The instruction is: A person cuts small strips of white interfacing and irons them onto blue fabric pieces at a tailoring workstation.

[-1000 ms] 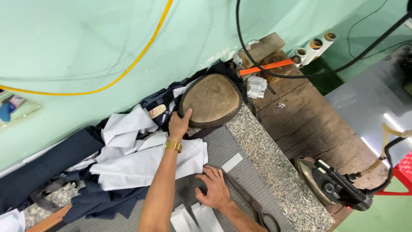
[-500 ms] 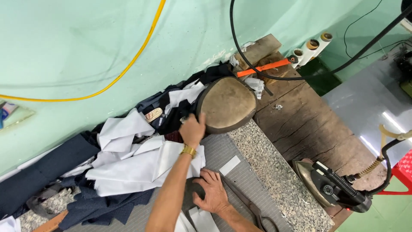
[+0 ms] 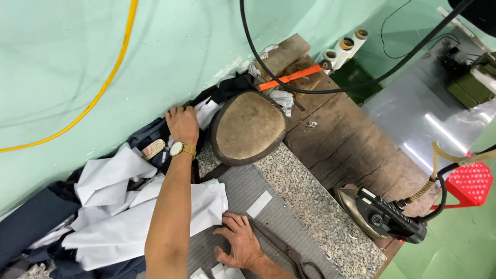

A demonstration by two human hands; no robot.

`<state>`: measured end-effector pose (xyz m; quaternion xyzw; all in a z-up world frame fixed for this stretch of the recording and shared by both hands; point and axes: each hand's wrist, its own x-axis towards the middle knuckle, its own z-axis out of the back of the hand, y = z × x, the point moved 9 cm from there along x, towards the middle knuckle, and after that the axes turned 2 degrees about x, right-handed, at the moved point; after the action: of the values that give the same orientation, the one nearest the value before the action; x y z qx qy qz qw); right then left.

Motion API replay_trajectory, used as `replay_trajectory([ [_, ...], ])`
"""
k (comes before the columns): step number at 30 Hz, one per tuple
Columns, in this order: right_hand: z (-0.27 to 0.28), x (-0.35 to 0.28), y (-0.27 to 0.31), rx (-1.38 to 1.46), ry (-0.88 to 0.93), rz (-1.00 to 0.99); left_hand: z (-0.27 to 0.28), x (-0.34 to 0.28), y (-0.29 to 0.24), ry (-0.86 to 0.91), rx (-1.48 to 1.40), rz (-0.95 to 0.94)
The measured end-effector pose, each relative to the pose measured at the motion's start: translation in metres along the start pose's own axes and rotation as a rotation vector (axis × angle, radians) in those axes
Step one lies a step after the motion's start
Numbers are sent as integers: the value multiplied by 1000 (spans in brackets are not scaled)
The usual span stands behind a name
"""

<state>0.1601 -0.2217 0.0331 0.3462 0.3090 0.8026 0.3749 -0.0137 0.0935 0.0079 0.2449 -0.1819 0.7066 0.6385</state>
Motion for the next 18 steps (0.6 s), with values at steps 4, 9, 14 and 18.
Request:
replay_trajectory([
  [4, 1, 1, 0, -19, 0, 20, -24, -13, -6, 72, -12, 5],
  [9, -2, -2, -4, -13, 9, 6, -30, -15, 19, 376, -447, 379],
  [14, -4, -4, -6, -22, 15, -3, 20, 10, 42, 306, -703, 423],
  [18, -6, -5, -9, -55, 19, -18, 67, 21, 57, 326, -1163, 649],
])
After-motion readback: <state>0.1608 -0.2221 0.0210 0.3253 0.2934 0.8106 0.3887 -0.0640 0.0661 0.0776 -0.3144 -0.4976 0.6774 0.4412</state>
